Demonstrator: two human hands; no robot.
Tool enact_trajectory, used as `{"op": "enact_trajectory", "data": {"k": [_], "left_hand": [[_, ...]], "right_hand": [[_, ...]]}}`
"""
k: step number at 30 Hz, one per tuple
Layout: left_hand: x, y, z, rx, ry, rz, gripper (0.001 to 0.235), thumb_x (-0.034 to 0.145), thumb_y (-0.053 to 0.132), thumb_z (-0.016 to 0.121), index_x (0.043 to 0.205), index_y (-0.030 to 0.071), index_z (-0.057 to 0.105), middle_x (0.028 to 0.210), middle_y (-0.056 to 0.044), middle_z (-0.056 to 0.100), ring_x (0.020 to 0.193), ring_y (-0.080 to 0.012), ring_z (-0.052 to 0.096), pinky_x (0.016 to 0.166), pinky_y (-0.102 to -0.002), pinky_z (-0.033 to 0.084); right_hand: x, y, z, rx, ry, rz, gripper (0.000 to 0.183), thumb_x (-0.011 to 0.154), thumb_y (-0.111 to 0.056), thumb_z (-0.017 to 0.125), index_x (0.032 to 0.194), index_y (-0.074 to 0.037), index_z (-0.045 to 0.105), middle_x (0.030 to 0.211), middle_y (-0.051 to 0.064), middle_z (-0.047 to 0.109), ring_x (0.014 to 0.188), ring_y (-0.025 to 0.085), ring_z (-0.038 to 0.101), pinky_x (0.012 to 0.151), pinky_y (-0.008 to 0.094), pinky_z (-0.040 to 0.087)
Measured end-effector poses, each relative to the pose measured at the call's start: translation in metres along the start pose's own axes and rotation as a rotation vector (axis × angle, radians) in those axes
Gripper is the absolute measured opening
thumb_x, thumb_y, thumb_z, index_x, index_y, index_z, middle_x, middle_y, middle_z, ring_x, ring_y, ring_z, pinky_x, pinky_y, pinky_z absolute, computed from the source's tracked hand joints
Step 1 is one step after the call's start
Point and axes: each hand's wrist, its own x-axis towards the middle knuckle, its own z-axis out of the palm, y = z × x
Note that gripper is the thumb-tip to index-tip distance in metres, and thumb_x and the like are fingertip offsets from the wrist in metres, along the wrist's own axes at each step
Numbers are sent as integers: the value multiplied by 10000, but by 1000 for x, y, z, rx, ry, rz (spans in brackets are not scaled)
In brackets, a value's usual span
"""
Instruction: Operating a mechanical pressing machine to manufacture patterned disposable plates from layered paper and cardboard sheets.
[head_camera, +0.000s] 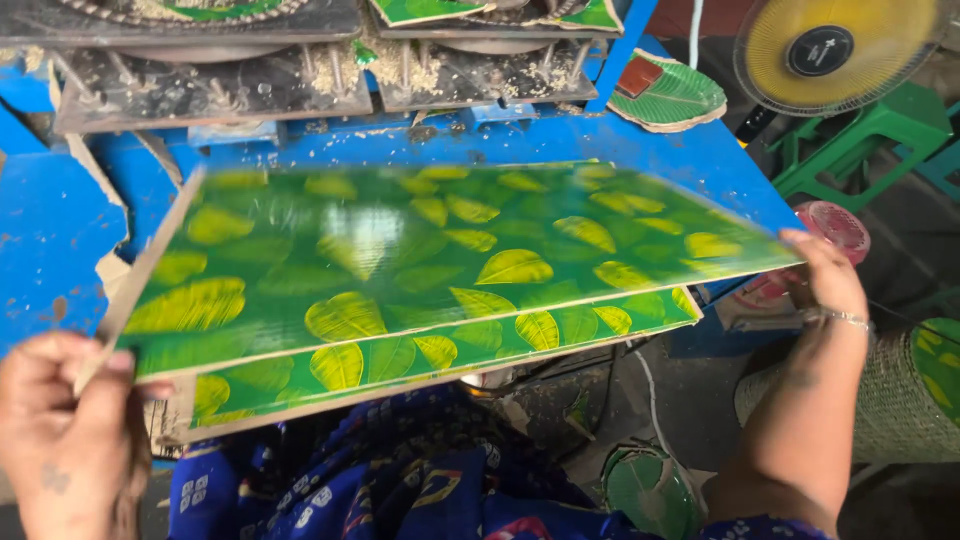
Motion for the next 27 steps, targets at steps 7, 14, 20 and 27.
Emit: {"op": "enact_trajectory", "data": {"k": [7,14,20,27], "left_hand": [[-17,-24,-11,112,69,-191,286,1020,-126,472,1240,-15,617,1158,-145,675,951,-182,690,741,-327,585],[-29,-63,-49,295,75,-221,301,1010,-109,454,1234,-35,641,1259,-178,677,972,-173,689,782,-334,586],[-32,-151,-140,339,-54,-309,354,945,-76,481,1250,-13,650,1169,-221,710,771,-276,727,667,-424,611],[-30,-196,-198,-85,-344,-418,478,868,-108,512,1317,18,617,1080,-300,750,770,-354,801,739,-480,647]], "right_hand": [[64,-123,140,-1117,-180,-687,663,937,-465,795,1353,27,642,1350,249,640,1257,409,593,1035,492,467],[151,-138,369,-1159,-313,-873,772,789,-412,849,1429,-90,560,1333,219,621,1259,408,542,979,560,453],[185,-95,419,-1472,-188,-875,469,811,-241,720,1260,-142,625,1241,176,655,1164,360,608,910,578,487],[26,-104,395,-1590,-469,-1182,131,937,-146,563,1021,-174,661,720,59,692,655,251,694,596,421,532]]}}
